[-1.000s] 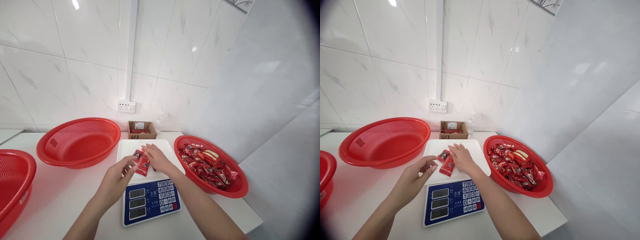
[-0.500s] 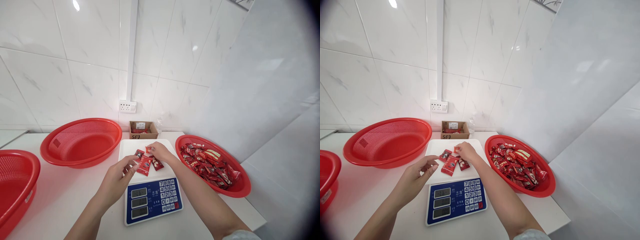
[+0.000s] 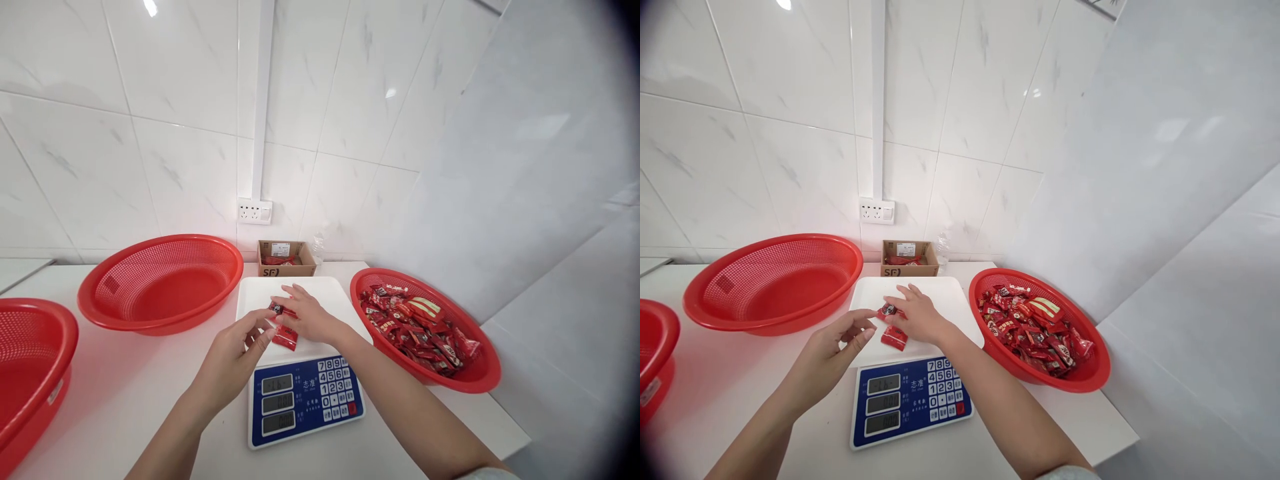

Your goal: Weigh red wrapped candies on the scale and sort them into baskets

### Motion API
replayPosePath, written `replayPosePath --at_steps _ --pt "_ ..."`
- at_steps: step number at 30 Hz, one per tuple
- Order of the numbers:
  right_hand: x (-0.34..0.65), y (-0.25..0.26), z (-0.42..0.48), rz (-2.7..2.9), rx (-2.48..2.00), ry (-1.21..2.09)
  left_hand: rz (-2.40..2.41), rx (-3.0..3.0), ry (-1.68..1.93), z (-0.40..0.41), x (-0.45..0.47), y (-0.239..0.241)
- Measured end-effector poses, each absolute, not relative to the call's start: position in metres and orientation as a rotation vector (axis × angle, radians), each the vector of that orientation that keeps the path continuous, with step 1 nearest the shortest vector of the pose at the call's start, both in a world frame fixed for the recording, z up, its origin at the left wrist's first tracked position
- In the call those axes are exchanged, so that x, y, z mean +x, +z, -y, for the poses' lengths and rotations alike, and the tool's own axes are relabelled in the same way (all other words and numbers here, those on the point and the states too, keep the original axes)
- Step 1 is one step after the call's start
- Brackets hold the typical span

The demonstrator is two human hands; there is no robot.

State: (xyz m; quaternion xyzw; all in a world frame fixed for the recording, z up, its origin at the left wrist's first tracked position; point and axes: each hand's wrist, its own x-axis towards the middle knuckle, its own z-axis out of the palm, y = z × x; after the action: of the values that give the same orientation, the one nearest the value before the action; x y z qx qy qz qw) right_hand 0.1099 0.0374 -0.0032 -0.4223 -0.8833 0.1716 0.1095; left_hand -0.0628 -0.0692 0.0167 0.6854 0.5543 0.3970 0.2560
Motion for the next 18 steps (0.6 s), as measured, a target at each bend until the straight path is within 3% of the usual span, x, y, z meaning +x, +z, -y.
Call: replayPosePath --at_steps 5,18 --pt "0.103 -0.009 -0.033 2.732 -1.289 0.563 -1.482 1.885 1.069 0.069 -0.063 0.017" --pt "0.135 0.001 -0.023 2.463 -1.488 0.363 -1.490 1.864 1.042 0.070 -0.065 0.017"
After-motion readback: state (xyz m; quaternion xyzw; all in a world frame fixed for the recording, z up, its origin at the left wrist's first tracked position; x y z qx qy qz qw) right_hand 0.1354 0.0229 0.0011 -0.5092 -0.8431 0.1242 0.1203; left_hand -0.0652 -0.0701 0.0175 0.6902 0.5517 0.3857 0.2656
